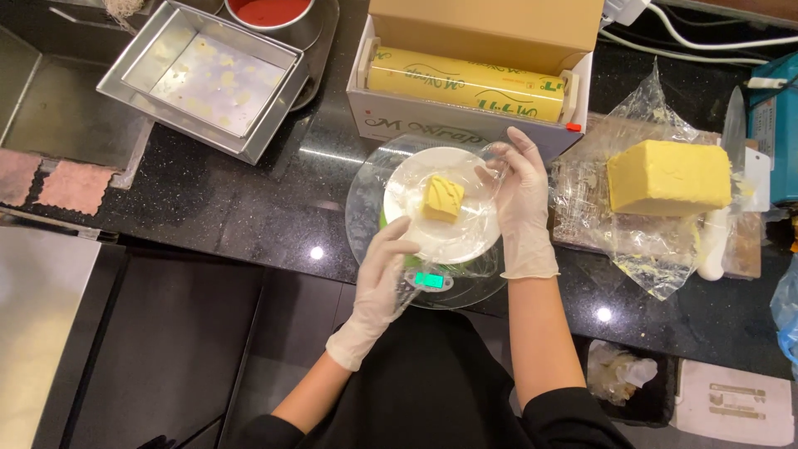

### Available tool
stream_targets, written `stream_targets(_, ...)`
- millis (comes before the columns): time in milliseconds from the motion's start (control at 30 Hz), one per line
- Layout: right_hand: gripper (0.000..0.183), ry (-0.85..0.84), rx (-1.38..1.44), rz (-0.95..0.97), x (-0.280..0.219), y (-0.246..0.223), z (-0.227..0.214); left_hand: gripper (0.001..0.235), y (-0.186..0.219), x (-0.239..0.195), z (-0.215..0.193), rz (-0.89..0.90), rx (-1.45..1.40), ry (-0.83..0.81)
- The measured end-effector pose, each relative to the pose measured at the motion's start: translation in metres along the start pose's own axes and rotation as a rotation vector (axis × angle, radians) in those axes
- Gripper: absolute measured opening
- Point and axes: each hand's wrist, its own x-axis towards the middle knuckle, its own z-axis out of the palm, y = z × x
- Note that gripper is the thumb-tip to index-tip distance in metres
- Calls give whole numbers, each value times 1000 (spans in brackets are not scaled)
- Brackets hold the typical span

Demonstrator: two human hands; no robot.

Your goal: The person puts on gloves, prepares a digital scale, and cuts a large block of butter into smaller portions, weighing each piece individually.

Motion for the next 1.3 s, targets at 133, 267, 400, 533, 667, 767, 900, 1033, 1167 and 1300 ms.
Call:
stream_targets(133, 33, 20, -67, -15, 0, -4, 1, 21, -11, -21, -12, -133, -59, 117)
stream_targets(267, 37, 64, -186, -66, -3, -6, 7, 23, -25, -35, -19, -240, -118, 184)
stream_targets(400, 43, 60, -312, -87, -3, -12, 14, 22, -16, -34, -23, -229, -95, 172)
stream_targets(533, 47, 96, -462, -220, 25, 1, -9, 19, -5, -31, -30, -183, -38, 119)
stream_targets(667, 41, 171, -722, -199, 53, 19, -37, 21, -4, -34, -38, -224, 11, 88)
stream_targets(767, 37, 220, -620, 22, 24, -3, -31, 23, -31, -43, -53, -550, -106, 149)
stream_targets(900, 52, 177, -252, 175, -23, -35, -42, 48, -22, -44, -61, -743, -437, 154)
stream_targets(1033, 61, 173, -448, 172, -94, -64, -16, 86, -7, -34, -57, -1027, -716, 2)
stream_targets(1167, 66, 83, -786, 323, -131, -38, -27, 71, 3, -18, -52, -1129, -609, -152)
stream_targets(1300, 47, 69, -838, 391, -122, -2, -48, 44, -15, -8, -44, -1109, -515, -47)
